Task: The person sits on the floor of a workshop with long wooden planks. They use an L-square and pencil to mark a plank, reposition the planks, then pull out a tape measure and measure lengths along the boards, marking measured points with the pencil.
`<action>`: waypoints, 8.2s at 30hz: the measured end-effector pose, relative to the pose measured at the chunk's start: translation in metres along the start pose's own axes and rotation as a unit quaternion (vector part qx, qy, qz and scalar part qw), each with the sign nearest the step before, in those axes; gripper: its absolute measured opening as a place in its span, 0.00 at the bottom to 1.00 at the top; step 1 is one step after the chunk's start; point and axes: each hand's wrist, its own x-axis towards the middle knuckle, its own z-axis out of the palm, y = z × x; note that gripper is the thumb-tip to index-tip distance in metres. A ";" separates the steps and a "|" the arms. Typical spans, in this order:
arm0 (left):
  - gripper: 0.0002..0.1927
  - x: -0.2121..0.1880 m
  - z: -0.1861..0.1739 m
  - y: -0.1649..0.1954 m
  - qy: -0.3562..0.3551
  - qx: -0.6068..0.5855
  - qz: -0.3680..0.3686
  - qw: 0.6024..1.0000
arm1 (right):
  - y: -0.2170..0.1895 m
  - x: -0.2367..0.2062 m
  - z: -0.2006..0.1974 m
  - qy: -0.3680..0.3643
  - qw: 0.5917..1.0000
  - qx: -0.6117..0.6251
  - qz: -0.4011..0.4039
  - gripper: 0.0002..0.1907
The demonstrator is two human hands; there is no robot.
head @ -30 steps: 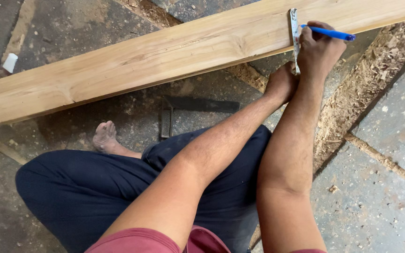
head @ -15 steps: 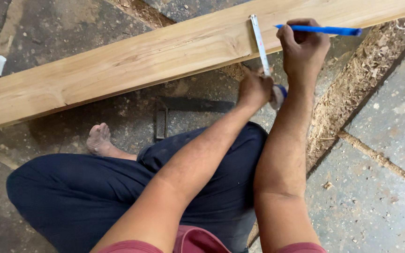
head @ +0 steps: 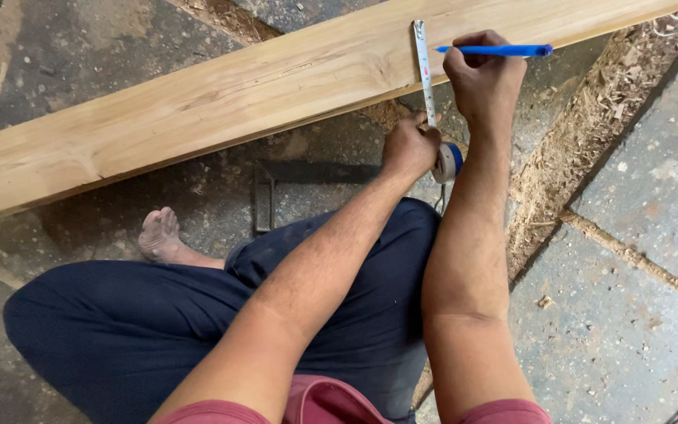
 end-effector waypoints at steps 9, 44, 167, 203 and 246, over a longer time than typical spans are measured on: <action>0.22 -0.001 -0.001 0.004 0.004 -0.001 0.000 1.000 | -0.002 0.003 0.004 -0.006 1.000 -0.015 0.019 0.05; 0.18 0.004 -0.016 0.002 0.020 -0.189 0.124 0.974 | -0.009 0.012 -0.022 0.277 0.842 0.286 -0.364 0.04; 0.06 -0.061 -0.453 -0.155 0.226 0.430 0.309 0.818 | -0.078 -0.062 0.158 -0.213 0.976 0.030 -0.046 0.08; 0.07 -0.069 -0.446 -0.144 0.200 0.495 0.287 0.795 | -0.071 -0.019 0.098 -0.196 0.976 -0.093 -0.020 0.09; 0.08 -0.068 -0.448 -0.148 0.201 0.499 0.264 0.800 | -0.021 -0.003 0.049 -0.084 0.991 -0.097 -0.028 0.08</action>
